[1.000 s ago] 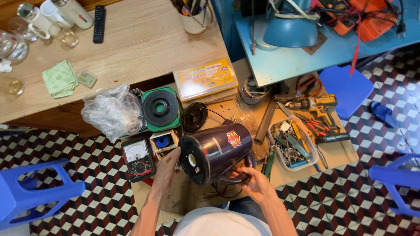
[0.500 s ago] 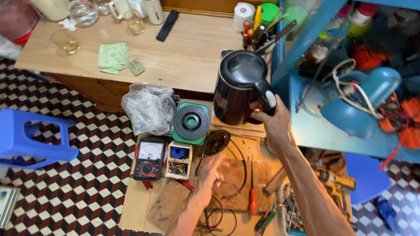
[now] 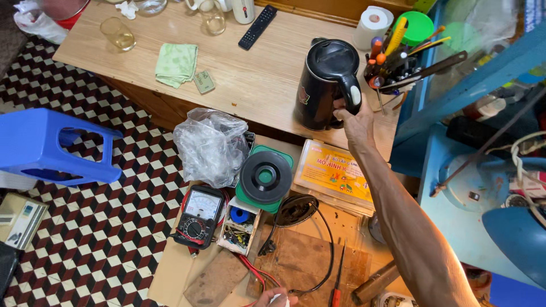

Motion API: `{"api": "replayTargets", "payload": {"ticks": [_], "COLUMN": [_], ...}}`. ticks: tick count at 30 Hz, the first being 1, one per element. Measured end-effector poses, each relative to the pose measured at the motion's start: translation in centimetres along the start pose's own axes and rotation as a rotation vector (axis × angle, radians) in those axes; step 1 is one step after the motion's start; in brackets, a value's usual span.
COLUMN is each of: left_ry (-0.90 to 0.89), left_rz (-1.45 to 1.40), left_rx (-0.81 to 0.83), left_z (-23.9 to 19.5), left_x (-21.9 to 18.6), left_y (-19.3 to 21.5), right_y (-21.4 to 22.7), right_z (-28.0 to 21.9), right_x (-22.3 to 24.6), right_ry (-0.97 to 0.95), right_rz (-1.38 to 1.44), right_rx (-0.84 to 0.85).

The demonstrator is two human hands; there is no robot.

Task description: The person retrieves a small white socket from a plastic bag and tests it under a blue desk lamp. They then insert the socket into a black electric kettle, test the connection with a multimeter, and use pliers to strip and adjust wires on the kettle's base.

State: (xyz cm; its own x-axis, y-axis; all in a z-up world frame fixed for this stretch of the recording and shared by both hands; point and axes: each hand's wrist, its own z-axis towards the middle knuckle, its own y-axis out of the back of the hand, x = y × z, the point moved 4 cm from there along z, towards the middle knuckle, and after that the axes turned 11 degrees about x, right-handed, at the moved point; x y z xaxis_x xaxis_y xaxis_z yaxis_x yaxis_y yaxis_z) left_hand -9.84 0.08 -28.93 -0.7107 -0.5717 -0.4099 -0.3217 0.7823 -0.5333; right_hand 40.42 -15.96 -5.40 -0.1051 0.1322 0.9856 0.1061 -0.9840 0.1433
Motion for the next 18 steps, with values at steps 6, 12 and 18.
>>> {"api": "replayTargets", "payload": {"ticks": [6,12,18], "left_ry": [-0.16,0.029,-0.003], "left_rz": [0.103,0.156,0.063], "left_rx": [0.065,-0.026,-0.05], "left_z": [-1.7,-9.4,-11.7], "left_x": [-3.0,-8.5,-13.2], "left_y": [-2.4,-5.8,-8.0], "right_y": [0.0,0.0,-1.2], "right_z": [0.8,-3.2,-21.0], "right_x": [-1.8,1.1,-2.3], "right_ry": [0.013,0.225,-0.232], "right_rz": [0.029,-0.291,-0.333], "right_rx": [0.005,0.113,0.012]}}
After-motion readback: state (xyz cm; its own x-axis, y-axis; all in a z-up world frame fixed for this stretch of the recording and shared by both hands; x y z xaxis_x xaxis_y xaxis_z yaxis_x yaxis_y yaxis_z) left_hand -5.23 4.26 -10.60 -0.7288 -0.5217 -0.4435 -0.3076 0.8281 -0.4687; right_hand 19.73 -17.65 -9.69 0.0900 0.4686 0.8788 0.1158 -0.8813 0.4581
